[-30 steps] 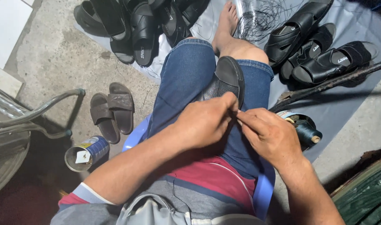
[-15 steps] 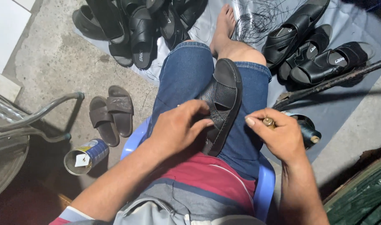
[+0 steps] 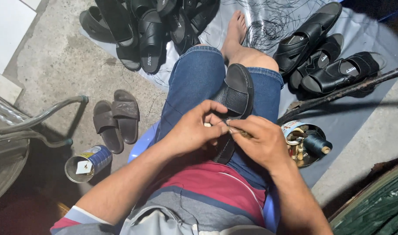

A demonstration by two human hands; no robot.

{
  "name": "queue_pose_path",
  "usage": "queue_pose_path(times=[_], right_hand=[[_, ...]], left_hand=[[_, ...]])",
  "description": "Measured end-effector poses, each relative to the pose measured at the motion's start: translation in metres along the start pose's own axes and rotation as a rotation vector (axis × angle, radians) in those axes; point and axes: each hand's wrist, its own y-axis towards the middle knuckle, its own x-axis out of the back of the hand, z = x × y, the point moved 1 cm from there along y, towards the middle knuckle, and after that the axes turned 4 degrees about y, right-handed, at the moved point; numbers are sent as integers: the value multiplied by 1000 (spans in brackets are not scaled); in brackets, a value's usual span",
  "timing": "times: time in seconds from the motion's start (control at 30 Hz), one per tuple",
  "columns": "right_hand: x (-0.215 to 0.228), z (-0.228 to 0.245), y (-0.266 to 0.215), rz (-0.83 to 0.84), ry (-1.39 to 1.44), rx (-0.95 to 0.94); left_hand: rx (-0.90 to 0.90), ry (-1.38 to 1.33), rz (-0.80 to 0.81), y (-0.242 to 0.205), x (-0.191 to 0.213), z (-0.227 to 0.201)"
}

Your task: Repairing a black sandal by hand-stitching the upper strap to the sole using a specialized needle and thread.

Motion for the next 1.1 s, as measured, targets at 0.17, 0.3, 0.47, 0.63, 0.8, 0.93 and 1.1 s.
queue_pose_path(times=[0.17,0.3,0.47,0.63,0.8,0.93,1.1], right_hand=[[39,-25,5,-423,1014,-583],[119,-78,-27,-891,1181,-582],[70,-51,-30,-479,-266,135],[13,-32,-21,-245,-156,144],[15,-37,-17,-211,14,-73],[18,-29,-10,-102,82,-76],[16,-34,-5,-75,114,-87]], left_hand=[[-104,407,-209,-9,8,-33],[-118,737,-175,-16,17,-42],[94,1197,87,-18,15,-30],[-56,1008,156,-28,16,-51],[-570,-87,337,-40,24,-61],[-270,422,93,-32,12,-70],[44,881,-9,1,2,-47]])
